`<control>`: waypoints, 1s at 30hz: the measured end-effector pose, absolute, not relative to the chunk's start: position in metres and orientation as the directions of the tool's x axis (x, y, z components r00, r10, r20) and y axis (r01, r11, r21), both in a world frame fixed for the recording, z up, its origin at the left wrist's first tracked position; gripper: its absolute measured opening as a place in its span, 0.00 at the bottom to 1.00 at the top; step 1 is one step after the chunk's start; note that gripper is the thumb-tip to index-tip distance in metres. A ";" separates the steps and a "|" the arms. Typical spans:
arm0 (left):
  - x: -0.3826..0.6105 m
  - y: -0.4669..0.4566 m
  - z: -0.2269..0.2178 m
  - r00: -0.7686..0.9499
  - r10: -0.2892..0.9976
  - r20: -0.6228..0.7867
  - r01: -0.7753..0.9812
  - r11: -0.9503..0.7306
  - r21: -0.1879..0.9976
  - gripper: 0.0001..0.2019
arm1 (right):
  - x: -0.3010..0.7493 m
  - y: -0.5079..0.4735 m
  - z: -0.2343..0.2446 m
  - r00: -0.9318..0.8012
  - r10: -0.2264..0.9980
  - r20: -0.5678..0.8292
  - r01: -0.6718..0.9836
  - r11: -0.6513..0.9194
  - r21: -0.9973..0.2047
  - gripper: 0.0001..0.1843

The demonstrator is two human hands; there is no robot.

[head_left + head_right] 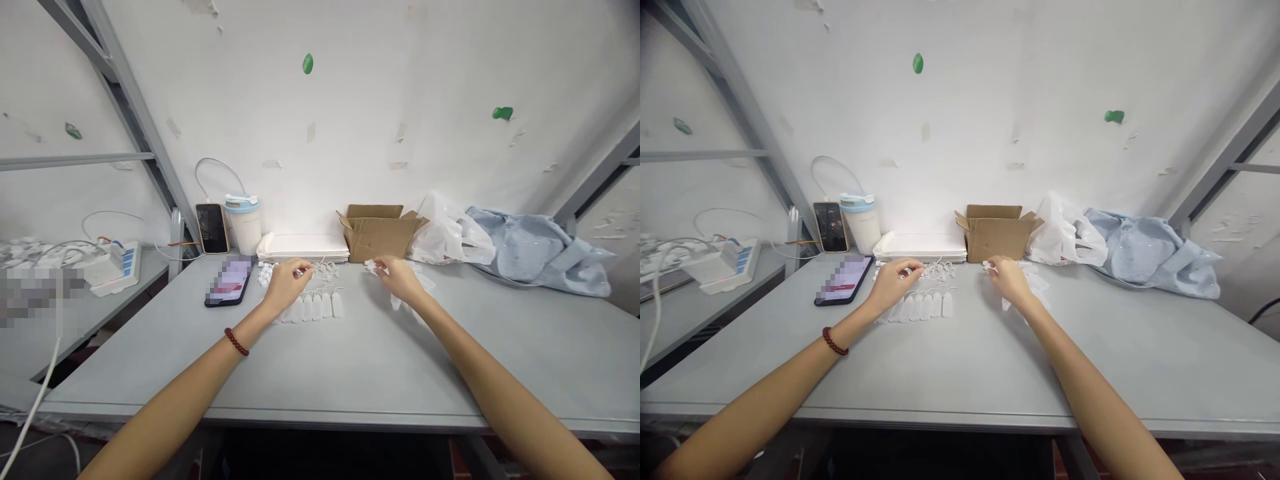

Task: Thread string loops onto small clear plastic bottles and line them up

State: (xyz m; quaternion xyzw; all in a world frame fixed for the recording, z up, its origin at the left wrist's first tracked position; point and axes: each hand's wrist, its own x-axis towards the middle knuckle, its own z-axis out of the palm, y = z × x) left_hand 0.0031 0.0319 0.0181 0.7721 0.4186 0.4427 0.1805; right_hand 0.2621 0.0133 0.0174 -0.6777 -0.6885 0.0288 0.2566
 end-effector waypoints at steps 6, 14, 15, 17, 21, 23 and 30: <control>0.004 0.032 0.018 0.204 0.839 0.505 0.465 -0.537 0.704 0.05 | 0.284 0.021 0.013 0.082 0.958 0.274 0.994 -0.058 -0.096 0.16; 0.005 0.032 0.017 0.184 0.886 0.426 0.309 -0.464 0.830 0.08 | 0.292 0.026 0.006 0.096 0.957 0.272 0.991 -0.067 -0.114 0.18; 0.005 0.033 0.017 0.187 0.892 0.410 0.285 -0.449 0.847 0.08 | 0.293 0.027 0.006 0.102 0.956 0.274 0.991 -0.072 -0.117 0.18; 0.005 0.032 0.016 0.195 0.908 0.371 0.243 -0.411 0.879 0.08 | 0.294 0.028 0.005 0.111 0.954 0.277 0.989 -0.079 -0.124 0.18; 0.006 0.031 0.019 0.191 0.945 0.267 0.145 -0.296 0.944 0.07 | 0.294 0.029 0.002 0.108 0.954 0.281 0.987 -0.069 -0.146 0.22; 0.007 0.030 0.021 0.189 0.957 0.222 0.086 -0.241 0.967 0.07 | 0.293 0.029 0.001 0.102 0.953 0.285 0.986 -0.059 -0.156 0.23; 0.007 0.029 0.023 0.228 0.969 0.093 -0.030 -0.088 0.996 0.09 | 0.283 0.025 0.006 0.053 0.942 0.332 0.983 0.010 -0.184 0.24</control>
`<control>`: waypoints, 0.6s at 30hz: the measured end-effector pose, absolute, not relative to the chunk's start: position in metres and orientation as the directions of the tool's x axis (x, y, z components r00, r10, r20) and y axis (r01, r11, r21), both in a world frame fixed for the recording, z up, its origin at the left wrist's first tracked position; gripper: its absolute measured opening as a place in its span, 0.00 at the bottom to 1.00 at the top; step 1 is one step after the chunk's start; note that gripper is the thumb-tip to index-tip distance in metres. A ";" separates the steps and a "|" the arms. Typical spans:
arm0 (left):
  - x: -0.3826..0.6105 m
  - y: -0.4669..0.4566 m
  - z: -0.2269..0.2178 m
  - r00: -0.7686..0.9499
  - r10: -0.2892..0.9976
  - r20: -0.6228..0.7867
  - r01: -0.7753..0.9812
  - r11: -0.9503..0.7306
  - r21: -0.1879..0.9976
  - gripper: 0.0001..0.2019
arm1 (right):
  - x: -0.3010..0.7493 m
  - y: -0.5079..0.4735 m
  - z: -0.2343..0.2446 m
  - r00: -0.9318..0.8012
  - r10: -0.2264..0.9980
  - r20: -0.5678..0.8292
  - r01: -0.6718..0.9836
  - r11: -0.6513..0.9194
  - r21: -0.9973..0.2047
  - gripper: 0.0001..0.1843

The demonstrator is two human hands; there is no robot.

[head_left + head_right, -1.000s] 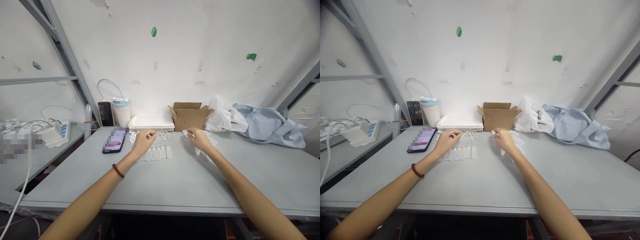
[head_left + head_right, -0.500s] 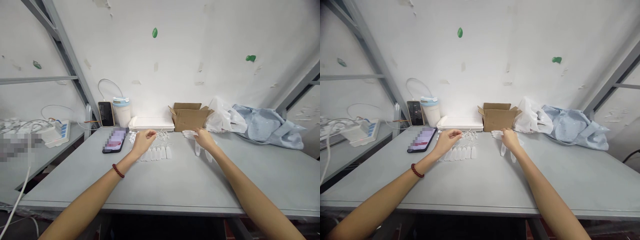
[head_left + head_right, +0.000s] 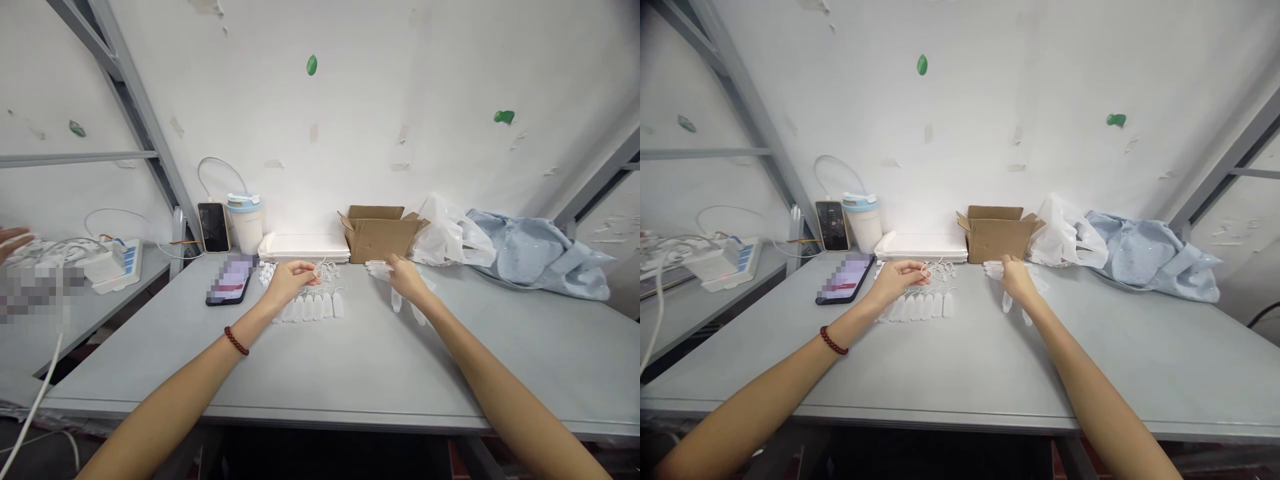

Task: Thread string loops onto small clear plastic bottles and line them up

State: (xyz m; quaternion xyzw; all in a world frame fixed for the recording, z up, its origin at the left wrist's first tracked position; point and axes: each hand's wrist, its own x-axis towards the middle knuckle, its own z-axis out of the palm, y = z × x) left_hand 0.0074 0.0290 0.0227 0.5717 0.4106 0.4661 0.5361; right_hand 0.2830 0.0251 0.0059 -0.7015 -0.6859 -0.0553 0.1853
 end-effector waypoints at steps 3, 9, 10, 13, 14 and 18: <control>0.008 0.026 0.024 0.251 0.966 0.063 -0.062 -0.049 0.997 0.08 | 0.266 0.017 0.013 -0.007 0.919 0.395 0.946 0.134 -0.296 0.24; 0.012 0.018 0.026 0.296 0.955 0.000 -0.127 0.039 0.991 0.06 | 0.213 -0.016 0.021 -0.195 0.881 0.430 0.630 0.449 -0.634 0.17; 0.013 0.016 0.026 0.311 0.950 -0.003 -0.141 0.049 0.989 0.07 | 0.207 -0.020 0.021 -0.209 0.876 0.434 0.603 0.465 -0.649 0.17; 0.015 0.012 0.024 0.354 0.935 -0.009 -0.162 0.070 0.984 0.08 | 0.198 -0.026 0.018 -0.232 0.861 0.452 0.567 0.498 -0.657 0.18; 0.016 0.011 0.024 0.360 0.933 -0.010 -0.160 0.073 0.984 0.08 | 0.198 -0.026 0.017 -0.238 0.857 0.456 0.564 0.505 -0.654 0.18; 0.018 0.009 0.024 0.353 0.935 -0.021 -0.157 0.081 0.984 0.07 | 0.199 -0.025 0.014 -0.267 0.846 0.462 0.573 0.524 -0.630 0.17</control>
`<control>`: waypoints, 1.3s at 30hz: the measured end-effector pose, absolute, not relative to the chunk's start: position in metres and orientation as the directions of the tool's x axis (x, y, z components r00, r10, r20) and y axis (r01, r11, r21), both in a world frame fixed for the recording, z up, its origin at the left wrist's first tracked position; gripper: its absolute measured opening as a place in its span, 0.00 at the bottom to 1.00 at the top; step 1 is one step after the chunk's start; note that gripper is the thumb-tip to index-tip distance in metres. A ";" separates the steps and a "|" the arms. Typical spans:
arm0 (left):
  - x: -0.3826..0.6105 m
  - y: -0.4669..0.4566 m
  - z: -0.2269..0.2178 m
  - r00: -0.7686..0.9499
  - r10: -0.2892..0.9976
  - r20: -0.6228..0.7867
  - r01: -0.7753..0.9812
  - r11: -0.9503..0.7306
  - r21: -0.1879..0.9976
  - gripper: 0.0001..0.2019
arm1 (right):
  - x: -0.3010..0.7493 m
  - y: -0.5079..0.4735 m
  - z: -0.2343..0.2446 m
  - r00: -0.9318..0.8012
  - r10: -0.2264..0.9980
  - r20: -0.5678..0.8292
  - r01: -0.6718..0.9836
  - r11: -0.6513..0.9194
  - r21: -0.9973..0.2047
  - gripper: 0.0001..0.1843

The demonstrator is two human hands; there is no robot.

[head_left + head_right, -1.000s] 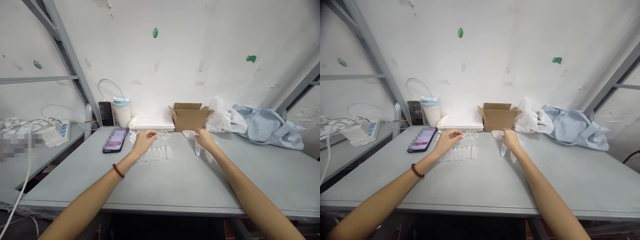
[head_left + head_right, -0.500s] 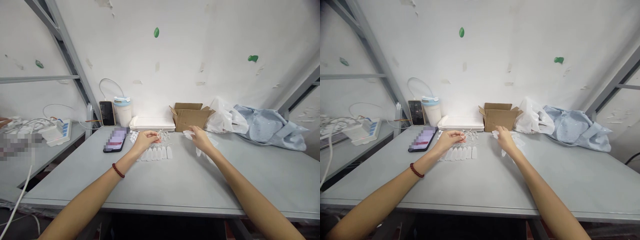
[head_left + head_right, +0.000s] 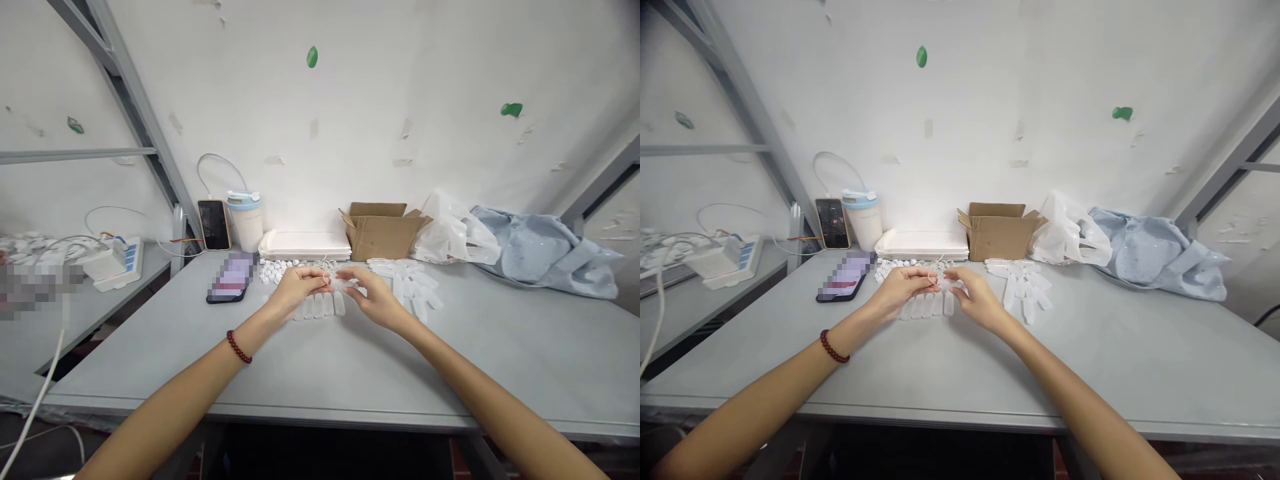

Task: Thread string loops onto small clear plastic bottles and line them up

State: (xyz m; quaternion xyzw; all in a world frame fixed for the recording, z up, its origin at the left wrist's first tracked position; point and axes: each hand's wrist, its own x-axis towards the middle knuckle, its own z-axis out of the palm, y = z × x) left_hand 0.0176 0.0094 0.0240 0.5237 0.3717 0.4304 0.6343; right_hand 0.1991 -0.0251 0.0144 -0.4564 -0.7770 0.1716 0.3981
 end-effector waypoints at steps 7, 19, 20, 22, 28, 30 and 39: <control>0.020 0.007 0.026 0.368 0.930 0.002 -0.144 0.055 0.988 0.05 | 0.195 -0.029 0.017 -0.322 0.816 0.480 0.568 0.573 -0.591 0.15; 0.021 0.003 0.027 0.407 0.912 0.040 -0.077 -0.010 0.997 0.15 | 0.192 -0.030 0.016 -0.219 0.894 0.391 0.485 0.447 -0.752 0.14; 0.022 0.003 0.027 0.416 0.907 0.062 -0.057 -0.042 0.997 0.15 | 0.192 -0.030 0.016 -0.203 0.903 0.379 0.460 0.430 -0.777 0.13; 0.022 0.003 0.025 0.433 0.895 0.103 -0.015 -0.107 0.994 0.15 | 0.192 -0.029 0.017 -0.188 0.916 0.355 0.405 0.402 -0.821 0.12; 0.022 0.001 0.025 0.437 0.892 0.114 0.021 -0.137 0.990 0.12 | 0.189 -0.031 0.021 -0.181 0.940 0.288 0.341 0.335 -0.878 0.11; 0.021 0.001 0.026 0.422 0.900 0.107 0.022 -0.128 0.992 0.11 | 0.188 -0.032 0.022 -0.180 0.941 0.287 0.326 0.333 -0.885 0.11; 0.024 0.003 0.023 0.388 0.916 0.096 0.025 -0.115 0.993 0.12 | 0.185 -0.035 0.023 -0.140 0.961 0.239 0.387 0.275 -0.880 0.13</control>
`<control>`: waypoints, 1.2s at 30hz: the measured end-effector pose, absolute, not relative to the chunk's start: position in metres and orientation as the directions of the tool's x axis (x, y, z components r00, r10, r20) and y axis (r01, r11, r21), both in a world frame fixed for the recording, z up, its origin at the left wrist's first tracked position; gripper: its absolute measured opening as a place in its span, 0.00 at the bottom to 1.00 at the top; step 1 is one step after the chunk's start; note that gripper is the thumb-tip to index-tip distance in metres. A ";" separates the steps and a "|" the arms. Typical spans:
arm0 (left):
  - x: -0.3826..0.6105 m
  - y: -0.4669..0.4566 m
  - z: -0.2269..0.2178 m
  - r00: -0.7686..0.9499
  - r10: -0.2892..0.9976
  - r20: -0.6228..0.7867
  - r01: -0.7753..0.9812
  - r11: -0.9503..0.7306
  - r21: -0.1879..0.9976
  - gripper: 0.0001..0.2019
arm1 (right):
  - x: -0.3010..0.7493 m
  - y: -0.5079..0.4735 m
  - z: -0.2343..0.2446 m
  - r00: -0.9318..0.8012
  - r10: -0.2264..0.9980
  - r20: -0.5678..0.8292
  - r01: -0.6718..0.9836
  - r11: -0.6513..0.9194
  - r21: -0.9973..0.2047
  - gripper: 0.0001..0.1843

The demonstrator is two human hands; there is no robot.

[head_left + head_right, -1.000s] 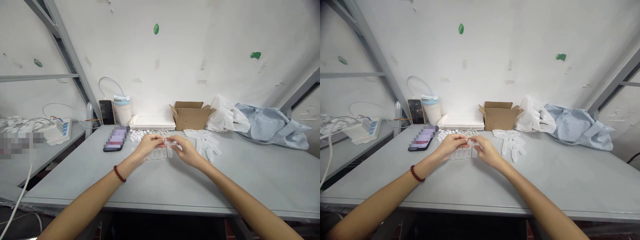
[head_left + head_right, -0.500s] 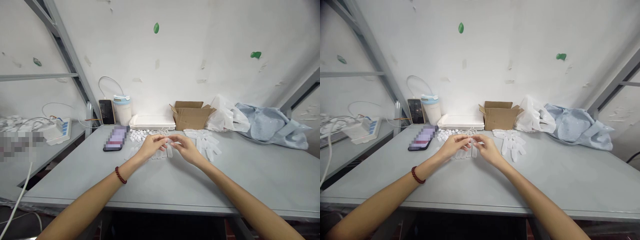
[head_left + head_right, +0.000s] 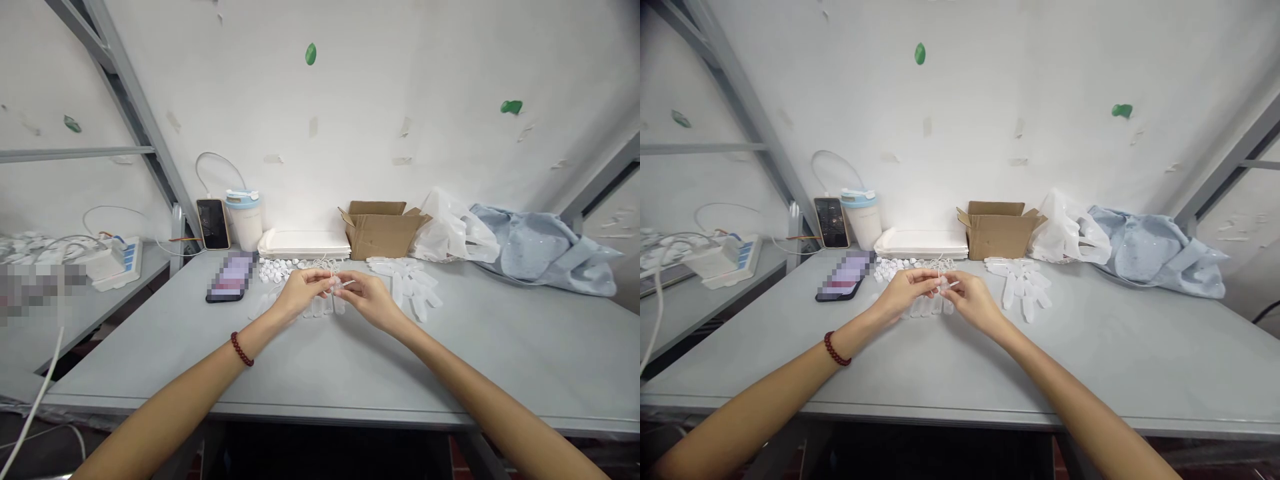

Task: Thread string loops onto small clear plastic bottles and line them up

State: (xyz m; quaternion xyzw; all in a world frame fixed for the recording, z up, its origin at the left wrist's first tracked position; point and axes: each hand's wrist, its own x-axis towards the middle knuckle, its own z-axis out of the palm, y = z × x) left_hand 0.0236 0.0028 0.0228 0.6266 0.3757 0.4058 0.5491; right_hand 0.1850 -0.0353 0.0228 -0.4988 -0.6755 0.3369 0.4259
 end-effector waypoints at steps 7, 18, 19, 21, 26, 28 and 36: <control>0.027 -0.001 0.012 0.306 0.808 0.504 0.354 -0.588 0.727 0.11 | 0.192 -0.028 0.023 -0.064 0.985 0.162 0.360 0.174 -0.916 0.12; 0.032 -0.004 0.000 0.587 0.469 0.660 0.478 -0.859 0.184 0.18 | 0.199 -0.027 0.027 -0.077 0.995 0.056 0.251 0.073 -0.965 0.15; 0.033 -0.004 -0.001 0.583 0.467 0.665 0.485 -0.856 0.176 0.17 | 0.199 -0.025 0.026 -0.075 0.996 0.058 0.266 0.076 -0.961 0.15; 0.035 -0.005 -0.003 0.580 0.463 0.670 0.497 -0.853 0.159 0.16 | 0.201 -0.022 0.023 -0.068 0.995 0.070 0.288 0.087 -0.954 0.13; 0.037 -0.005 -0.006 0.601 0.457 0.655 0.500 -0.855 0.138 0.15 | 0.205 -0.015 0.016 -0.070 0.994 0.084 0.315 0.102 -0.944 0.11; 0.037 -0.005 -0.007 0.617 0.464 0.636 0.496 -0.856 0.144 0.15 | 0.207 -0.014 0.015 -0.093 0.995 0.044 0.363 0.075 -0.929 0.10; 0.040 -0.005 -0.009 0.666 0.539 0.516 0.519 -0.831 0.198 0.11 | 0.212 -0.015 0.020 -0.148 0.983 -0.105 0.570 -0.002 -0.822 0.09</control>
